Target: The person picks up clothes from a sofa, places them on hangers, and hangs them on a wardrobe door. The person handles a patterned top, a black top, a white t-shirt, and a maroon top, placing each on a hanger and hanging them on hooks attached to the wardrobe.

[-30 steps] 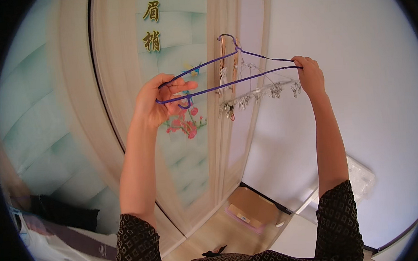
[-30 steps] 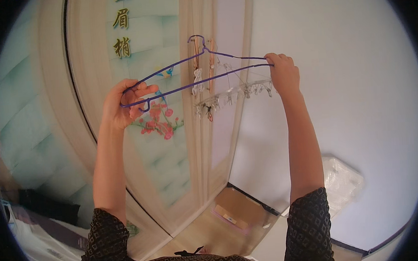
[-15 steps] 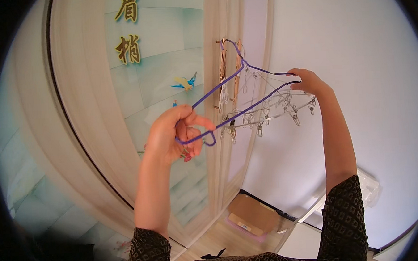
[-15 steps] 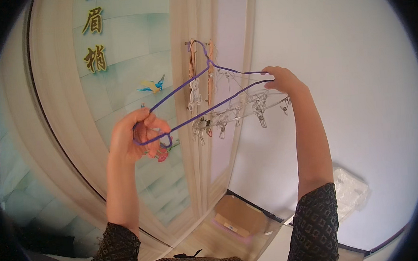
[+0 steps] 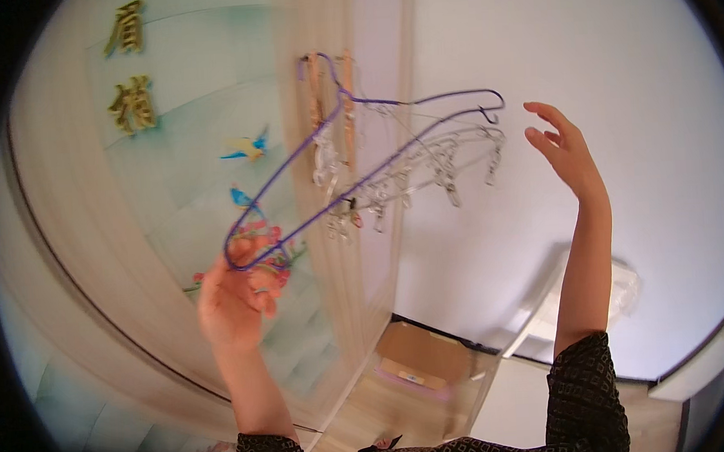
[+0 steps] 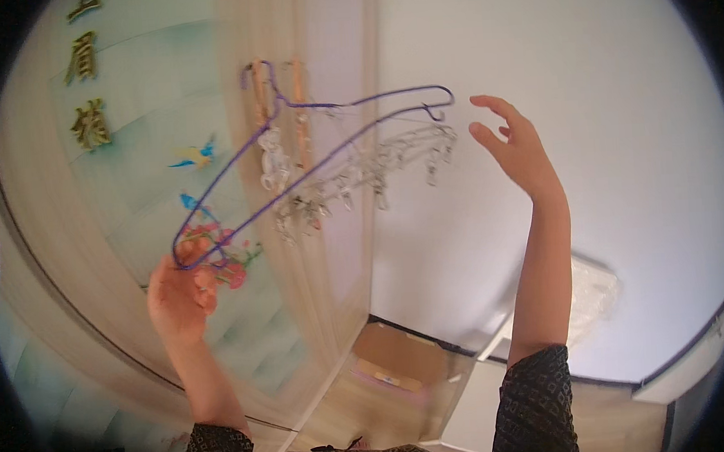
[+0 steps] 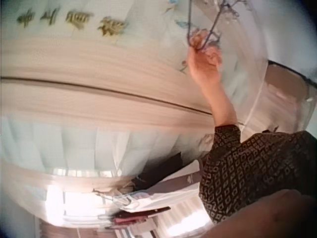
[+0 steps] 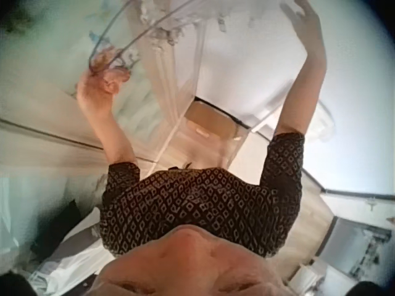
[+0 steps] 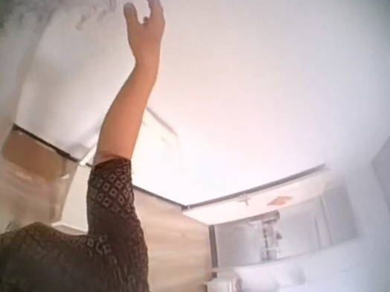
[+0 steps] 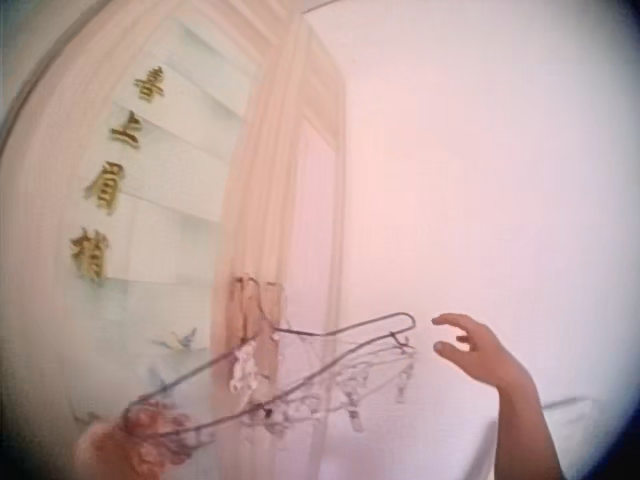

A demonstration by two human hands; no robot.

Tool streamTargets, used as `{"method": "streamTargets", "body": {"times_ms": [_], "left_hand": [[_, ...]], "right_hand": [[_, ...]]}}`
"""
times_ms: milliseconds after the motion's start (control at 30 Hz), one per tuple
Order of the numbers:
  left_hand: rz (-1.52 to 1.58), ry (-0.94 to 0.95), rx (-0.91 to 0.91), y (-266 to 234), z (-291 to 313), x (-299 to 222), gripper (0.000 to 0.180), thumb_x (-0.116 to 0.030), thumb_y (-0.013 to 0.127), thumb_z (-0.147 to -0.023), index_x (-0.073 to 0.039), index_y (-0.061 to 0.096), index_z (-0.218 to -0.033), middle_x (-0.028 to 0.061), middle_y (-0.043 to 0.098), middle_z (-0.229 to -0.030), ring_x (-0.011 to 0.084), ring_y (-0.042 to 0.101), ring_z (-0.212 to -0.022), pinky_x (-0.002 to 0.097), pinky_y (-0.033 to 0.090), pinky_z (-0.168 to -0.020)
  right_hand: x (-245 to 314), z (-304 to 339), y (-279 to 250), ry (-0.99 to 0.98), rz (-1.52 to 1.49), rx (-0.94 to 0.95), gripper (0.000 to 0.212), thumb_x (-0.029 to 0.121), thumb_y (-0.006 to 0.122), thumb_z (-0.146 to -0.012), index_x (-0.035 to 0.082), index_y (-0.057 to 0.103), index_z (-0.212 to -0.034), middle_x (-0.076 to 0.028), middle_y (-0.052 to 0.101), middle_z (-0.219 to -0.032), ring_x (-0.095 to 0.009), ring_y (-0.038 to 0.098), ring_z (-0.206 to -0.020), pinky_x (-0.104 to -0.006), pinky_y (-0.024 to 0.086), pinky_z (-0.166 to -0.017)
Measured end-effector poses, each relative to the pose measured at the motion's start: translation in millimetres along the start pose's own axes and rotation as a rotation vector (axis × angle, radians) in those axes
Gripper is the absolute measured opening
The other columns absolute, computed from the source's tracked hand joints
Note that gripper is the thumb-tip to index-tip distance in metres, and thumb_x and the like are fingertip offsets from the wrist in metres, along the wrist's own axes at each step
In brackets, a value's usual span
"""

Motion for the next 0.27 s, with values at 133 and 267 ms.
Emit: {"method": "streamTargets", "body": {"times_ms": [133,267], "left_hand": [[-0.094,0.062,-0.092,-5,3,25,0.041,-0.031,0.039,-0.088,-0.001,0.049,-0.113,0.0121,0.053,-0.114,0.013,0.053,-0.064,0.0204,0.035,-0.036],[-0.356,0.094,-0.348,-18,12,36,0.048,-0.035,0.036,-0.089,0.0,0.044,-0.121,0.0173,0.052,-0.115,0.0208,0.06,-0.076,0.0183,0.036,-0.035]], "right_hand": [[-28,88,-34,0.178,-0.074,0.084,0.029,0.017,0.058,-0.082,0.009,0.055,-0.11,-0.003,0.056,-0.111,-0.016,0.049,-0.105,-0.0319,0.038,-0.089],[-62,190,-82,0.432,-0.025,0.177,0.026,0.013,0.06,-0.081,0.009,0.058,-0.106,-0.002,0.059,-0.104,-0.012,0.052,-0.094,-0.0271,0.042,-0.079]]}}
Point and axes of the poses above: each hand's wrist, its own z-axis away from the middle knuckle, its own y-axis out of the palm, x = y × z, the point moved 1 cm from there along -z, towards the middle knuckle
